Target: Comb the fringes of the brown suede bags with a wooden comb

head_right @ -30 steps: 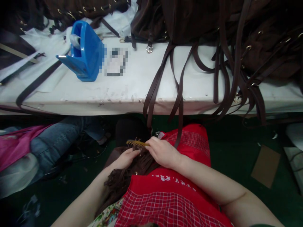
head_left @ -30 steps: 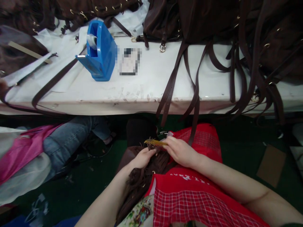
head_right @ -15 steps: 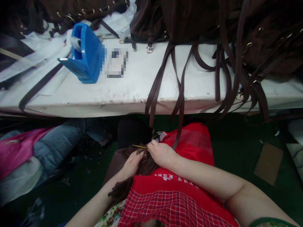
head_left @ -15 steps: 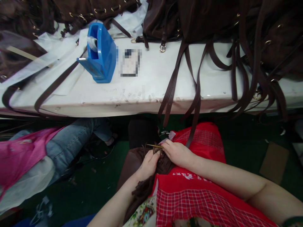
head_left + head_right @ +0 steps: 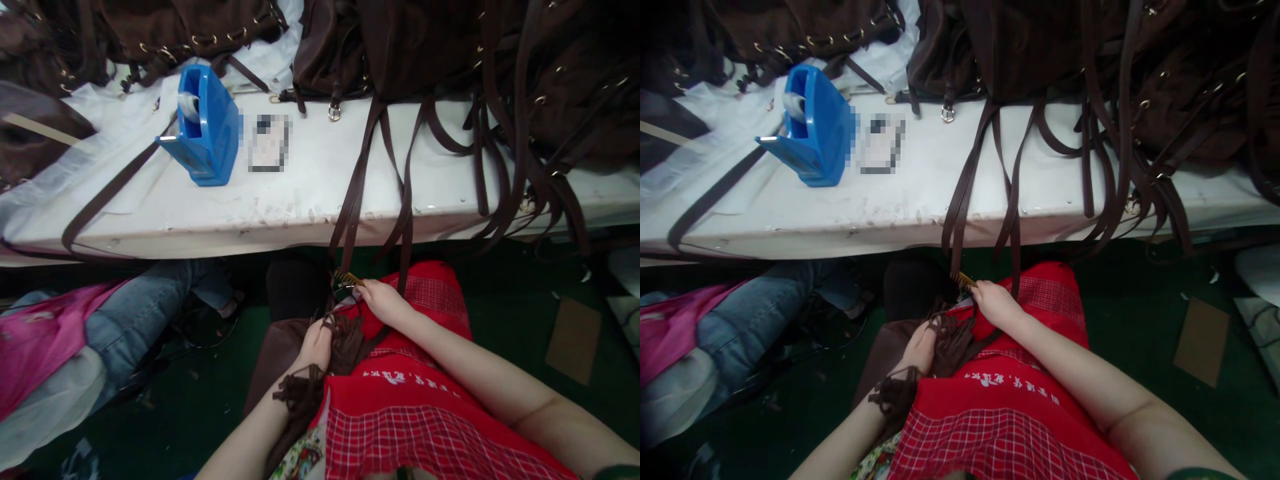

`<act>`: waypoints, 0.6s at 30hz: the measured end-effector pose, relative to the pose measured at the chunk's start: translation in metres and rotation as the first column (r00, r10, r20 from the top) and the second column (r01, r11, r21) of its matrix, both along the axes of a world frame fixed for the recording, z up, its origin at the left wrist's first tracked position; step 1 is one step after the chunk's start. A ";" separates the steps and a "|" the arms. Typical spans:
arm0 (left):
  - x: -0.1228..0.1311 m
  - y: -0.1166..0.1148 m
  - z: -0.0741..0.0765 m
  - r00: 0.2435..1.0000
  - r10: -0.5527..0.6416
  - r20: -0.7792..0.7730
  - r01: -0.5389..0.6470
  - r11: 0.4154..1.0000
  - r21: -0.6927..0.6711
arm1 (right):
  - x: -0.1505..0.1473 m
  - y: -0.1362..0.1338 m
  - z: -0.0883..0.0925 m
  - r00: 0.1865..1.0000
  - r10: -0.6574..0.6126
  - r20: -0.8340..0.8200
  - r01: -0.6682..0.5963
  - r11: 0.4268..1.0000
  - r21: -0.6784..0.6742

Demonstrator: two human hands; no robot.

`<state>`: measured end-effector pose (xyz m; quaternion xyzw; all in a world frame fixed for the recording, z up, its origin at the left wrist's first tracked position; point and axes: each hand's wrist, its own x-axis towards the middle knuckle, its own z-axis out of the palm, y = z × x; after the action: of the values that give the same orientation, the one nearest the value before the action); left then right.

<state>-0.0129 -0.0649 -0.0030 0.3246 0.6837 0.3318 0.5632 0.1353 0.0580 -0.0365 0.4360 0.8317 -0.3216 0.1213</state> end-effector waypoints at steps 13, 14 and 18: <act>-0.004 0.009 0.001 0.886 0.348 0.308 -0.291 0.932 -0.217 | -0.010 -0.038 0.055 0.957 0.166 -0.238 -0.172 0.985 -0.004; -0.003 0.009 0.002 0.882 0.344 0.322 -0.288 0.934 -0.210 | -0.012 -0.038 0.055 0.958 0.178 -0.224 -0.182 0.983 0.000; -0.001 0.010 0.010 0.895 0.290 0.339 -0.240 0.953 -0.182 | -0.017 -0.037 0.047 0.960 0.217 -0.174 -0.216 0.976 0.023</act>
<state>-0.0143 -0.0554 0.0068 0.1225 0.6269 0.4126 0.6494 0.1178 0.0207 0.0105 0.3125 0.8825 -0.3420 0.0810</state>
